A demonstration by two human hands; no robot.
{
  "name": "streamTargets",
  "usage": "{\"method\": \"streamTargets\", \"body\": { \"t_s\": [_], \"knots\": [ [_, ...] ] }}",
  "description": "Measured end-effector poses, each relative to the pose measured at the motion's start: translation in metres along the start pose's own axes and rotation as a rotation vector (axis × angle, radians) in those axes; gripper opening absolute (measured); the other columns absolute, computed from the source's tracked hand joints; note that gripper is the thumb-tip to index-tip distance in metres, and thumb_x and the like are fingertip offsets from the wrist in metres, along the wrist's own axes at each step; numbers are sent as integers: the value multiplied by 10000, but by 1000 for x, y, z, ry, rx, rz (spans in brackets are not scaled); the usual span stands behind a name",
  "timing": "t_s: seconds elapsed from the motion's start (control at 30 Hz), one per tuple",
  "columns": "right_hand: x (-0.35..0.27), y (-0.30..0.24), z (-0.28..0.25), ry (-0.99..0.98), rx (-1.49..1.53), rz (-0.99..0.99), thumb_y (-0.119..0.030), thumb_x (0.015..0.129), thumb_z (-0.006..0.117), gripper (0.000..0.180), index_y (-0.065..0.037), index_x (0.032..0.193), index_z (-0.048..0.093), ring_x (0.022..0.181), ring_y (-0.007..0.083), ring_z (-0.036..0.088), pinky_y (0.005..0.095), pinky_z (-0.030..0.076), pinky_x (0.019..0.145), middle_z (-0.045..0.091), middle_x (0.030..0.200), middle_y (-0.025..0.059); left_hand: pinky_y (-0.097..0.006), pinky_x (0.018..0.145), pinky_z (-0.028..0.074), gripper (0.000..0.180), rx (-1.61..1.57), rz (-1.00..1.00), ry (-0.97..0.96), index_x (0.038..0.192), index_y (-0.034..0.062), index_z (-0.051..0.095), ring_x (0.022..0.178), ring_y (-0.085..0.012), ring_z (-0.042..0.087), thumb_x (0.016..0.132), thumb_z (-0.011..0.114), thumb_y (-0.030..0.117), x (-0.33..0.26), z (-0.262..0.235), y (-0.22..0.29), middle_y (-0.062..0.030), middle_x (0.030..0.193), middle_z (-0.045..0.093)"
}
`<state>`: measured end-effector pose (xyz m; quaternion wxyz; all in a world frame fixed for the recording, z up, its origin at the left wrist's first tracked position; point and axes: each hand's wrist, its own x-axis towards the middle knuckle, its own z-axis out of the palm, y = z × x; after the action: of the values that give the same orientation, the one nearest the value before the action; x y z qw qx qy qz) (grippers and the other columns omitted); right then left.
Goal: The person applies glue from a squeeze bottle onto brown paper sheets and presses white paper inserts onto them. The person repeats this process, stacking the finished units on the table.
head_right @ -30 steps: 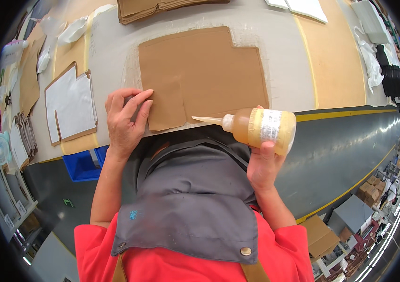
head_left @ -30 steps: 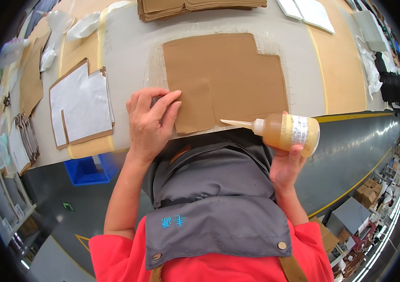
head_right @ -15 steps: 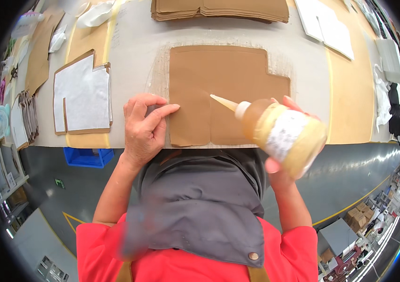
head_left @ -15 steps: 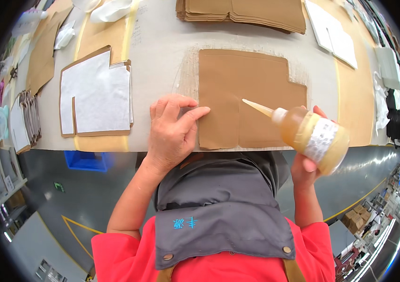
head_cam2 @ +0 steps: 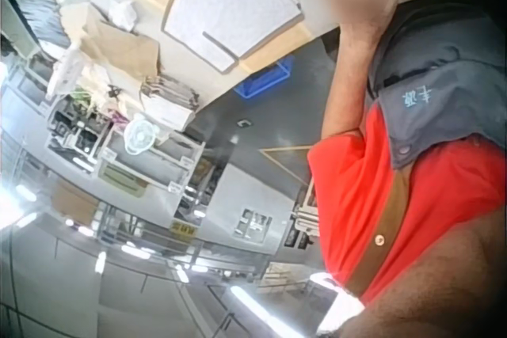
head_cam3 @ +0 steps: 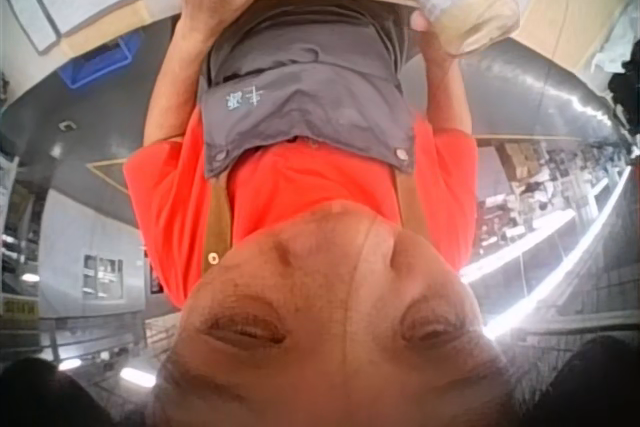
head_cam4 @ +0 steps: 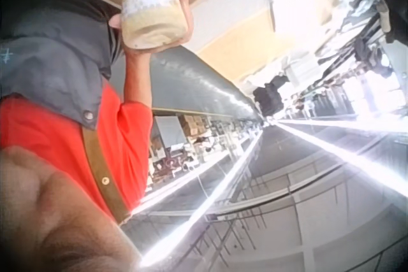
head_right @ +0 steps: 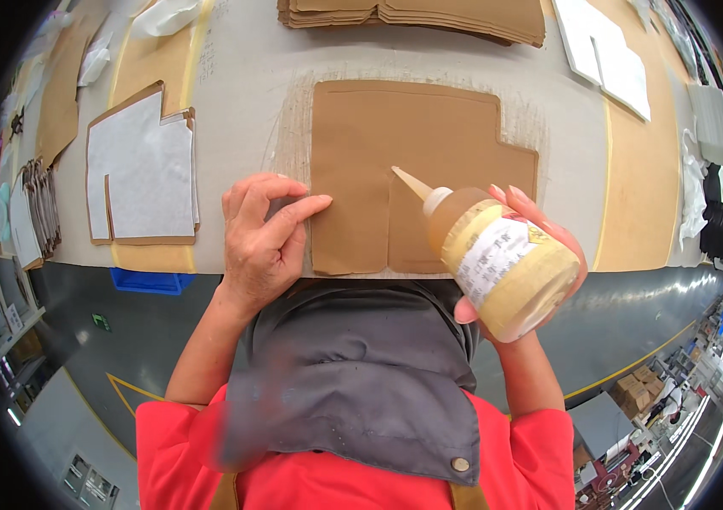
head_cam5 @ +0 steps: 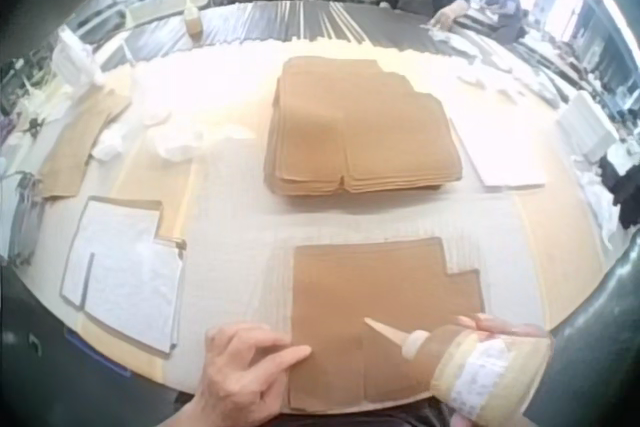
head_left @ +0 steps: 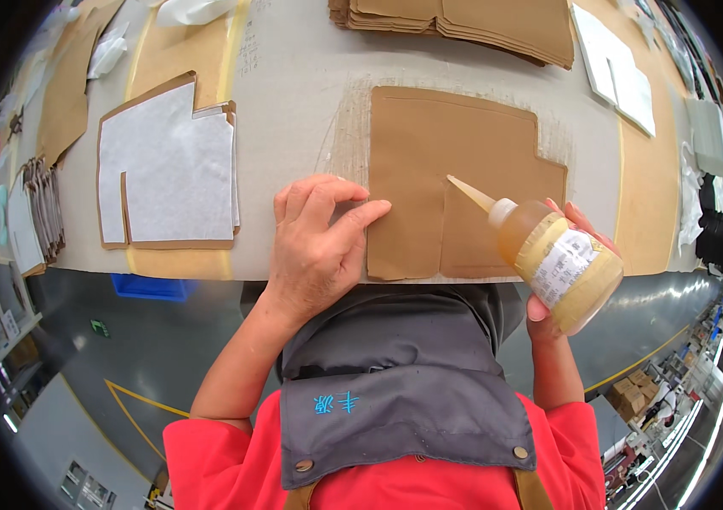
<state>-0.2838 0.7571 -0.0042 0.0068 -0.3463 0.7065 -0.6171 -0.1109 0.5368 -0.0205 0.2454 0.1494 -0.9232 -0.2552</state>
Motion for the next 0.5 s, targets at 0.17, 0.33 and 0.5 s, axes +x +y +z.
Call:
{"method": "streamTargets", "body": {
  "t_s": [0.17,0.33,0.5],
  "knots": [
    [3,-7,0,59,6,125,-699,596,811,1143,-77,1372,247,1242,430,534,587,451,1054,464,1388,296,-370,872,402,358,1,-1,-4,984,116,752,989,-242,582,695,644,-64,0,0,0,-33,1001,620],
    [2,-14,0,68,40,230,-709,668,758,1094,-108,1407,220,1258,427,519,591,426,1070,464,1396,272,-367,863,401,359,3,2,1,986,117,751,981,-238,580,700,638,-69,-1,0,-1,-29,998,619],
    [-3,-19,-6,69,58,241,-686,688,775,1067,-119,1406,226,1253,416,522,579,421,1073,474,1386,263,-364,859,400,361,4,8,18,985,117,750,973,-234,576,703,632,-75,-2,2,0,-28,992,616]
  ]
}}
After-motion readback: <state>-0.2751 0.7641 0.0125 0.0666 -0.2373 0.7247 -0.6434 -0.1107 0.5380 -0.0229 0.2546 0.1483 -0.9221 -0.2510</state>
